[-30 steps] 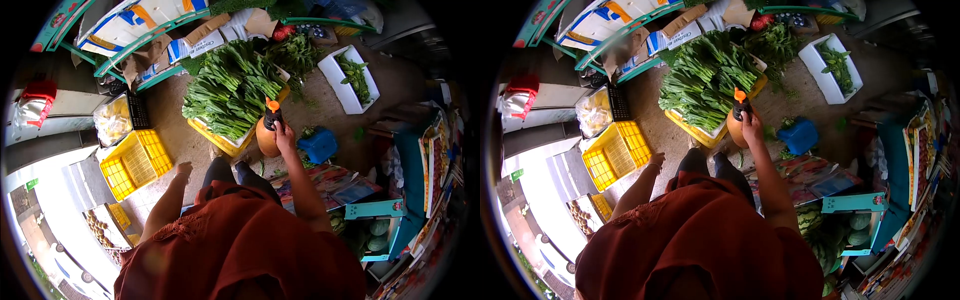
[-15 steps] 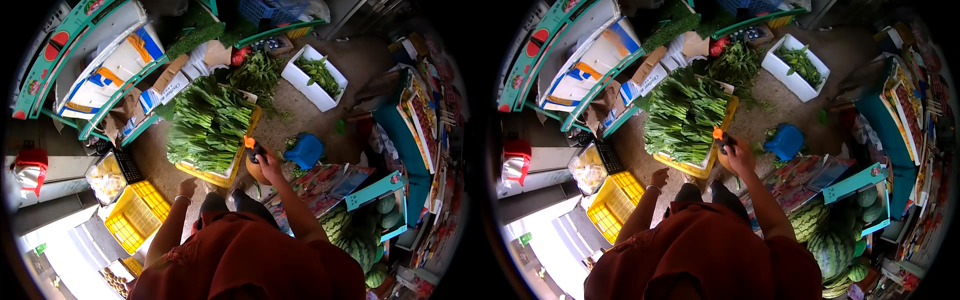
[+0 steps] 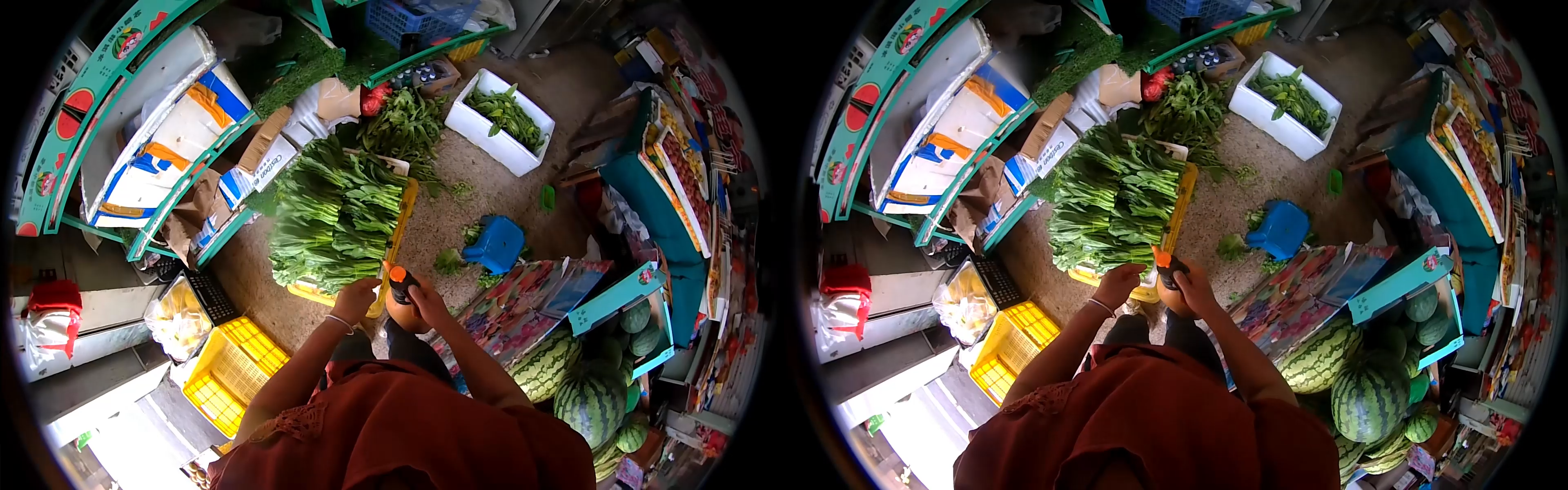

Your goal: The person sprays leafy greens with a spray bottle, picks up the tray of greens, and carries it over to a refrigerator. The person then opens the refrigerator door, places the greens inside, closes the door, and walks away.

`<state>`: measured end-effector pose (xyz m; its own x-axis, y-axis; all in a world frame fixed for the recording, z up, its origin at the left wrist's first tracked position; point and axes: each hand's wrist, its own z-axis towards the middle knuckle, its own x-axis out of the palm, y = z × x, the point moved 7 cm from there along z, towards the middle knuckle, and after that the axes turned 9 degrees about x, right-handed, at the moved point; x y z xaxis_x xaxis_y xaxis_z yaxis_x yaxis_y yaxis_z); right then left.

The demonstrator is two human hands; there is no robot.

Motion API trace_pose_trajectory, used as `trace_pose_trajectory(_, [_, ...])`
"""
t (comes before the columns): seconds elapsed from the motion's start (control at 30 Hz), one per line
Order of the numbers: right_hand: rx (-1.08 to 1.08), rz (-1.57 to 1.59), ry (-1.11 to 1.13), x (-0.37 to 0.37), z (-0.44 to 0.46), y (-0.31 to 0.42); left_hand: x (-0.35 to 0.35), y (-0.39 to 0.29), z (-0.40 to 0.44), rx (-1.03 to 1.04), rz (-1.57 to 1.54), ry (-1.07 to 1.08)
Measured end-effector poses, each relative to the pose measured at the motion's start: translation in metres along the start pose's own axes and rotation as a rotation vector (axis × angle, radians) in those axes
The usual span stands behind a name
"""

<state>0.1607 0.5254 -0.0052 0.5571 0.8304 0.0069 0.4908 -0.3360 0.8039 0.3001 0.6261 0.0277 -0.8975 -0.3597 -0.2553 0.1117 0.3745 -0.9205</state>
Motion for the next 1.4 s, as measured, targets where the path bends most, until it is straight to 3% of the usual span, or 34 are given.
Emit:
trace_pose_trajectory(0.07, [0.153,-0.024,-0.015,-0.001,-0.002,-0.009,-0.001,-0.005,0.001,0.005,-0.004,-0.003])
trace_pose_trajectory(0.17, [0.052,-0.197,-0.079,0.000,0.004,-0.019,-0.006,-0.009,0.000,-0.012,0.030,-0.021])
trace_pose_trajectory(0.37, [0.061,-0.279,-0.074,0.009,0.007,-0.028,-0.007,-0.022,-0.002,0.040,0.004,0.005])
trace_pose_trajectory(0.7, [0.199,-0.145,0.059,0.027,-0.007,-0.025,0.002,-0.015,-0.009,0.045,-0.077,0.051])
trace_pose_trajectory(0.73, [0.200,-0.140,0.088,0.035,-0.011,-0.018,0.000,-0.011,-0.010,0.033,-0.149,0.058])
trace_pose_trajectory(0.77, [0.201,-0.140,0.104,0.042,-0.015,-0.014,0.001,-0.003,-0.014,-0.126,-0.280,0.107])
trace_pose_trajectory(0.93, [0.199,-0.213,0.217,0.079,-0.022,-0.011,-0.023,0.022,-0.048,-0.251,-0.310,0.109])
trace_pose_trajectory(1.0, [0.188,-0.232,0.349,0.100,-0.025,-0.010,-0.027,0.036,-0.068,-0.394,-0.496,0.114])
trace_pose_trajectory(1.2, [0.253,-0.452,0.613,0.161,-0.017,-0.044,-0.055,0.026,-0.113,-0.317,-0.164,0.113])
trace_pose_trajectory(1.27, [-0.041,-0.899,0.628,0.180,-0.012,-0.038,-0.063,0.045,-0.136,-0.345,-0.110,0.049])
trace_pose_trajectory(1.33, [-0.117,-0.832,0.581,0.182,-0.006,-0.030,-0.069,0.084,-0.153,-0.229,0.089,-0.042])
trace_pose_trajectory(1.4, [-0.122,-0.846,0.414,0.178,0.016,-0.047,-0.072,0.112,-0.163,-0.254,-0.020,-0.116])
